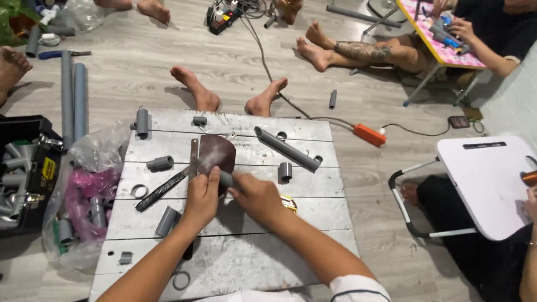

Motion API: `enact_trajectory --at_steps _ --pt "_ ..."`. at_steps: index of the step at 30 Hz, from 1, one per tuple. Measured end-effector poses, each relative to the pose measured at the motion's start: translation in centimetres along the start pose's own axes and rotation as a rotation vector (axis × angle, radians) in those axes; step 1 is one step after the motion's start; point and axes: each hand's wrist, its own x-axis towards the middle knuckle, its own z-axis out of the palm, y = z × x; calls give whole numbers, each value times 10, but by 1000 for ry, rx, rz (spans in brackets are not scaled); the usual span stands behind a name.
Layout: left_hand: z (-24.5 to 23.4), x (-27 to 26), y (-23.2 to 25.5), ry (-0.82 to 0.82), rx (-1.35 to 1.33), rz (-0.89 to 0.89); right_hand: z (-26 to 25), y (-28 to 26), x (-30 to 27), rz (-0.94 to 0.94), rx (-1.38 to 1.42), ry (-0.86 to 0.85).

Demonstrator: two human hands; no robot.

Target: Sanding the ends of PVC pipes and fitting them into connectors on a floor-level workbench.

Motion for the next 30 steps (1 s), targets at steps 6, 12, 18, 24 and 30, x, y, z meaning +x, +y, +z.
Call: enact_trajectory --at_steps 6,12,18,24,30 --pt "4 -1 -6 -8 -18 2 7 11 -7 12 -6 46" --pt "3 -11 12 19 71 39 7 32 -4 22 -1 114" --pt "3 -6 23 15 19 24 10 31 -3 81 49 98" --pt "-3 -4 29 6 44 25 9 30 13 47 -31 61" --pt "0 -2 3 -8 18 -7 -3 29 19 53 -3 32"
